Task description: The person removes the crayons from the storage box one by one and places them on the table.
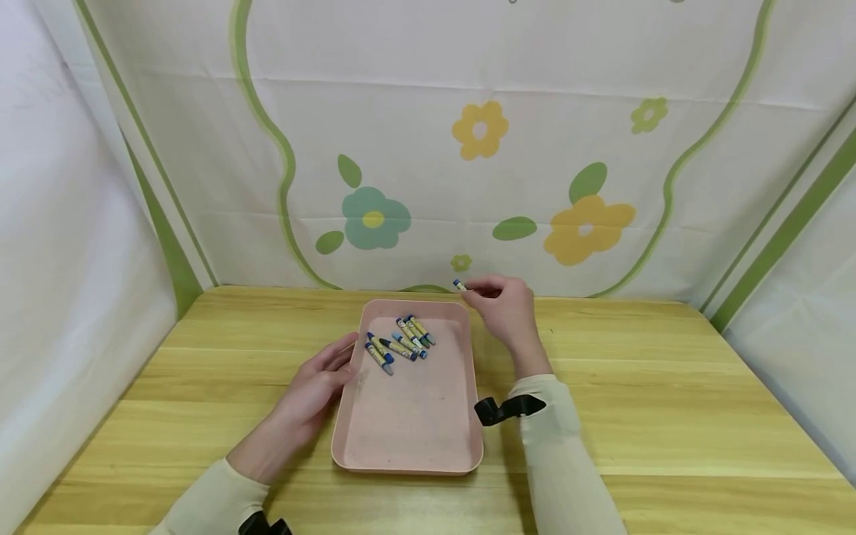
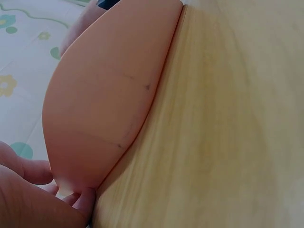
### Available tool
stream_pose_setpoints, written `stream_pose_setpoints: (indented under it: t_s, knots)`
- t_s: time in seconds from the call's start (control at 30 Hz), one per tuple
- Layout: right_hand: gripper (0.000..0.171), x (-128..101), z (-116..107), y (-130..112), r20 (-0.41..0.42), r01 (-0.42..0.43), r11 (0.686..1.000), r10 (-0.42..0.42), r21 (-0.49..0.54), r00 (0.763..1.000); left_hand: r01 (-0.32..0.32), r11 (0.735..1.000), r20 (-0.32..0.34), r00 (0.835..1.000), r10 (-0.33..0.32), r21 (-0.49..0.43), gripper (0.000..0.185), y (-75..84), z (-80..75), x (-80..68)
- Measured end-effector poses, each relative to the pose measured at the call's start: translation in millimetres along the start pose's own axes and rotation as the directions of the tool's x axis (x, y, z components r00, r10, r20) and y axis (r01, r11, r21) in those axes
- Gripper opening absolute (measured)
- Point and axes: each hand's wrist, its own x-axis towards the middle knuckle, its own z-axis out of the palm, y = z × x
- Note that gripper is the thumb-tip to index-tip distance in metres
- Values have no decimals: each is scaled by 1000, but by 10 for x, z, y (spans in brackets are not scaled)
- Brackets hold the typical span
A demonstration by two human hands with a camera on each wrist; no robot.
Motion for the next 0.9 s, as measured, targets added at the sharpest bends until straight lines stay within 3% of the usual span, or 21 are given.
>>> stream_pose_setpoints:
  t_s: [0.3,0.9]
  knots:
    - [24,30,-148,95,-20,-47,999,48,14,999,1,1000,3,1000,-1,5,64,9,0,0]
    - [27,66,-297,284,-70,-51,999,52,16,996,4,1000,13,1000,-4,8,65,-1,-10,5]
